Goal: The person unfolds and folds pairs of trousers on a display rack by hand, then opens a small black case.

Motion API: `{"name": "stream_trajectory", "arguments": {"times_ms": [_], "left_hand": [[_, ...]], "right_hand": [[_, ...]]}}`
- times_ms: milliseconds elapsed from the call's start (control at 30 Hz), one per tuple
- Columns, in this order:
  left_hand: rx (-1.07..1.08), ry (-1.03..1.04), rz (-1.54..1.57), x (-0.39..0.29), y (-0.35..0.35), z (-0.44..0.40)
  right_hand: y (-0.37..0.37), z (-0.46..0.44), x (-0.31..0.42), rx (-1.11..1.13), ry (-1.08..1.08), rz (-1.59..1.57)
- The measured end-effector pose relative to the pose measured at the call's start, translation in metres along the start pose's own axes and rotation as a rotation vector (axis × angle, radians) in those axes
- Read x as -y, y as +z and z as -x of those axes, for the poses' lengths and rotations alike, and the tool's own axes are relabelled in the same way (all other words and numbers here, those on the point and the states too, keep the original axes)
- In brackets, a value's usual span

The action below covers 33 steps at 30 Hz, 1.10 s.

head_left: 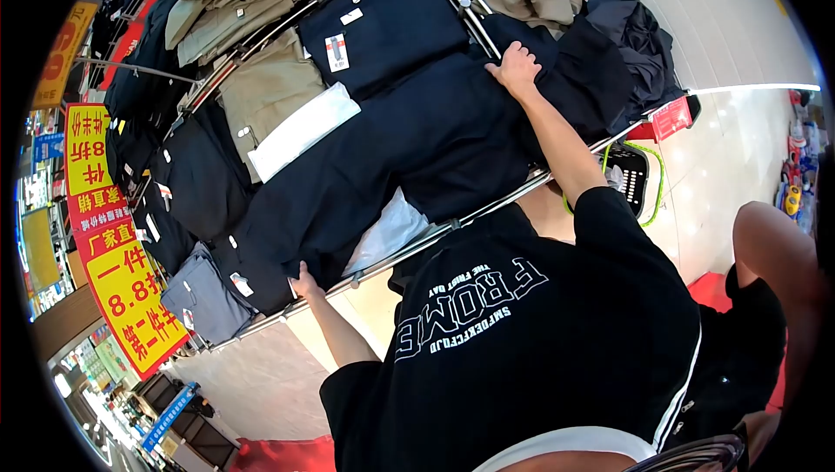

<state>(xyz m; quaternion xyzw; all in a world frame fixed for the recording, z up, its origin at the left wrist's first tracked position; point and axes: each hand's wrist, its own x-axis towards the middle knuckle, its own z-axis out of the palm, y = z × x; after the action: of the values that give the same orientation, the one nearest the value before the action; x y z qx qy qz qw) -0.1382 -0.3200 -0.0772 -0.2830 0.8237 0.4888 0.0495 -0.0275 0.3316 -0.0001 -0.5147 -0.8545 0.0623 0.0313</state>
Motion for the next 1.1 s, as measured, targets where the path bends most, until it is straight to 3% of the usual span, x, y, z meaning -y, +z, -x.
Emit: {"name": "stream_trajectory", "arguments": {"times_ms": [33, 100, 233, 300, 600, 733, 833, 933, 1100], "left_hand": [[-0.053, -0.074, -0.059, -0.008, 0.005, 0.013], [-0.099, -0.027, 0.053, 0.029, 0.009, -0.003], [-0.121, -0.034, 0.062, 0.027, 0.014, 0.008], [-0.069, -0.148, 0.004, 0.015, 0.010, 0.013], [-0.064, -0.157, 0.005, 0.034, 0.014, 0.003], [-0.057, -0.138, 0.060, 0.030, 0.016, 0.009], [-0.112, -0.130, -0.071, 0.027, 0.017, 0.013], [-0.132, -0.059, -0.008, 0.022, 0.020, 0.020], [-0.071, -0.146, 0.026, 0.016, 0.020, 0.023]], "right_hand": [[0.006, -0.004, -0.003, 0.002, -0.004, 0.000], [0.013, -0.014, -0.010, 0.077, 0.048, -0.022], [0.008, -0.016, -0.015, 0.105, 0.036, -0.083], [0.012, -0.009, -0.020, 0.076, 0.029, -0.095], [0.016, -0.009, -0.023, -0.097, -0.052, -0.149], [0.007, -0.011, -0.018, 0.041, 0.023, -0.088], [0.014, -0.012, -0.022, 0.021, -0.008, -0.066], [0.023, -0.011, -0.028, -0.063, -0.092, -0.102], [0.021, -0.009, -0.028, -0.084, -0.111, -0.117]]}}
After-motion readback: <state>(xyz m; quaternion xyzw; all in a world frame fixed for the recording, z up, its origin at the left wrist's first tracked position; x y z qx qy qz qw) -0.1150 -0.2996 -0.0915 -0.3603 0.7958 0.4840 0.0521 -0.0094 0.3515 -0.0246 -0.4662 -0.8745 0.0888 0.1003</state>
